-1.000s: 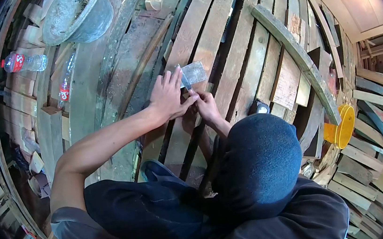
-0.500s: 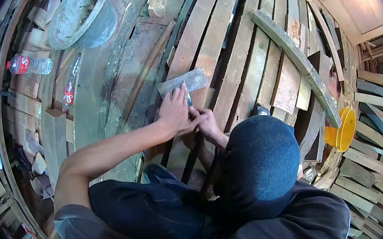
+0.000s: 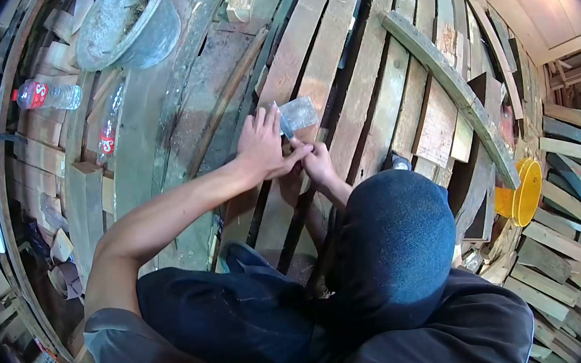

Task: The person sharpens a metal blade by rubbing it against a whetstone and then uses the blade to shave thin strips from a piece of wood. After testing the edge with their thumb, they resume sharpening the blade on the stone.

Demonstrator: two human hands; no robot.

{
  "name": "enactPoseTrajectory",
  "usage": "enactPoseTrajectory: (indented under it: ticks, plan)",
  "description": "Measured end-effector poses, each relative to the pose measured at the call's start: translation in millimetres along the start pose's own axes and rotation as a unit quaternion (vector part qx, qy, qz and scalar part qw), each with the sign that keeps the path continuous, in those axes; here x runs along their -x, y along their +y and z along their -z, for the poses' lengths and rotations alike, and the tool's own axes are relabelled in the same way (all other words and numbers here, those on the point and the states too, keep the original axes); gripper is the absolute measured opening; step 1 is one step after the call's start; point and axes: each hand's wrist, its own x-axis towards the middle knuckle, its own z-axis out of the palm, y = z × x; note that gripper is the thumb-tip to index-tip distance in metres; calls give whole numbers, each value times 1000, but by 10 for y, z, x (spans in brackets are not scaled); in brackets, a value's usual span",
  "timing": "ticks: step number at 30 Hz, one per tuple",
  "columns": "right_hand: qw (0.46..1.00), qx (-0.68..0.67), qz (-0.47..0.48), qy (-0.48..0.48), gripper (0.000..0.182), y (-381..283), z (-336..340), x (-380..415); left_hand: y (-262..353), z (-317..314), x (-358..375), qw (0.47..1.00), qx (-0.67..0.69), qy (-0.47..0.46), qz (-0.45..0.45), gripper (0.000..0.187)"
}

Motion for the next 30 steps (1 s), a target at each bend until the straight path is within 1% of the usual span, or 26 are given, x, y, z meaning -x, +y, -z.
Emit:
enactPoseTrajectory:
  ticks: [2, 3, 4, 5, 6, 8, 9, 10, 12, 13, 14, 16, 18, 19, 20, 22, 23, 24, 26, 28, 29, 30]
  plan:
    - [999, -13, -12, 27, 40, -21, -123, 107, 67, 3, 60, 1000, 0, -29, -7, 111]
    - [999, -10, 4, 40, 40, 219, -136, 119, 116, -24, 133, 998, -20, -55, -15, 113]
    - [998, 34, -29, 32, 39, 148, -138, 280, 171, -14, 193, 996, -39, -80, -23, 114]
    - [999, 13, -19, 27, 39, 193, -120, 290, 171, -1, 225, 992, -34, -115, -32, 116]
    - [1000, -9, -11, 20, 39, 264, -108, 249, 134, -16, 195, 995, -28, -91, -24, 116]
    - [999, 5, -12, 29, 35, 339, -37, 81, 44, -124, 140, 998, -16, -52, -12, 116]
    - [999, -35, -5, 21, 33, 146, -77, 73, 39, -29, 88, 999, -9, -36, -7, 115]
    - [998, -58, -11, 7, 34, 24, -113, 75, 70, -74, 137, 999, -11, -33, -12, 115]
    - [999, 13, -17, 29, 36, 24, -142, 176, 72, -129, 142, 999, -22, -17, -22, 116]
    - [1000, 6, 7, 20, 37, 155, -148, 224, 114, -159, 209, 998, -45, -32, -39, 118]
    - [999, 14, 2, 35, 38, 277, -149, 280, 134, -177, 279, 995, -65, -48, -54, 117]
    - [999, -31, -2, 25, 37, 204, -151, 271, 83, -159, 274, 996, -64, -19, -53, 116]
    - [999, -27, -11, 35, 35, 53, -112, 131, -12, -97, 92, 999, -31, 1, -25, 116]
    - [998, -48, -31, 17, 34, -98, -106, 87, -16, -88, 78, 1000, -12, 7, -9, 116]
    - [998, -60, -22, -15, 37, -30, -71, 12, 17, -113, 121, 1000, -24, 8, -11, 117]
    - [999, 16, -5, 44, 41, 93, -131, 116, 69, -161, 146, 998, -51, 20, -20, 118]
    - [999, -11, 21, 48, 44, 308, -151, 158, 115, -180, 218, 997, -73, -7, -36, 119]
    - [998, 53, -1, 46, 41, 306, -144, 257, 164, -130, 282, 995, -80, -36, -46, 119]
    - [998, -37, -47, 6, 38, 285, -86, 284, 153, -56, 290, 993, -66, -86, -46, 119]
    - [997, -66, -16, 25, 36, 78, -108, 213, 54, -101, 150, 998, -65, -13, -24, 119]
    - [999, -36, -16, 2, 36, 30, -44, 119, 29, -147, 109, 998, -60, 17, -14, 119]
    - [999, -42, -19, -2, 36, 22, -48, 51, 51, -43, 74, 999, -29, -24, -6, 119]
